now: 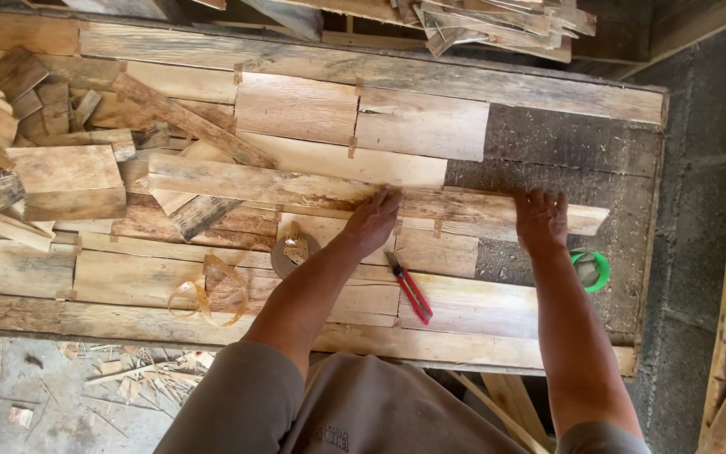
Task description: Measure and cut thin wood strips using a utility knife to fit into a wooden frame.
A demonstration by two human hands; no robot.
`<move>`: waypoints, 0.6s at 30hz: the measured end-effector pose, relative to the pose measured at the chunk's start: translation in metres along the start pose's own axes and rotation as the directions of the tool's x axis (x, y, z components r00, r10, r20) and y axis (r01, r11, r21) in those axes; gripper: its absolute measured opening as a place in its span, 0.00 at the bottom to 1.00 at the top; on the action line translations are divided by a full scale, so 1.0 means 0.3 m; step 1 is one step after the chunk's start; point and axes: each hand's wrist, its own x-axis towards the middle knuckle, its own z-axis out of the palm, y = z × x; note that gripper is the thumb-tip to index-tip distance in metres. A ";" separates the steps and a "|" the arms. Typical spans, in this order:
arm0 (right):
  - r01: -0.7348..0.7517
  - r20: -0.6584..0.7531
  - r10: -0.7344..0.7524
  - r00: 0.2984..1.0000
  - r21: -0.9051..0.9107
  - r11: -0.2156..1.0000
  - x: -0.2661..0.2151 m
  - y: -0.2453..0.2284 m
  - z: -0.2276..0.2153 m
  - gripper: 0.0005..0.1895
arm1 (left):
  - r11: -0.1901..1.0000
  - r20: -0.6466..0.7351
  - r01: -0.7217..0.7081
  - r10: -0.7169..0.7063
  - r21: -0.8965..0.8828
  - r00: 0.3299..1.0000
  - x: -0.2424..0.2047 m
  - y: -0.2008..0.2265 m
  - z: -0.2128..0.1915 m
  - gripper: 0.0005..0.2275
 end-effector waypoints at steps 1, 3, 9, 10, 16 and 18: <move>0.026 0.039 -0.023 0.999 -0.070 0.997 -0.006 0.000 -0.033 0.27 | 1.000 -0.007 -0.010 0.010 0.015 1.000 0.002 0.000 0.007 0.21; 0.060 0.076 -0.050 0.996 -0.141 0.988 -0.022 -0.002 -0.097 0.30 | 0.999 -0.016 -0.013 0.014 0.030 1.000 -0.009 0.012 -0.018 0.21; 0.069 0.151 -0.048 0.987 -0.134 0.989 -0.107 -0.035 -0.345 0.33 | 0.993 0.031 -0.016 0.012 0.119 0.999 -0.009 0.018 -0.014 0.25; 0.087 0.141 -0.065 0.988 -0.155 0.984 -0.123 -0.043 -0.390 0.34 | 0.994 0.011 -0.010 0.008 0.112 1.000 -0.004 0.017 -0.003 0.26; 0.209 -0.061 -0.237 0.970 -0.296 0.932 -0.250 -0.151 -0.627 0.23 | 1.000 -0.117 0.014 -0.011 0.023 0.993 -0.004 0.009 0.040 0.28; 0.235 -0.073 -0.281 0.957 -0.373 0.898 -0.274 -0.178 -0.649 0.15 | 0.999 -0.124 0.020 -0.023 -0.028 0.992 -0.009 0.008 0.024 0.27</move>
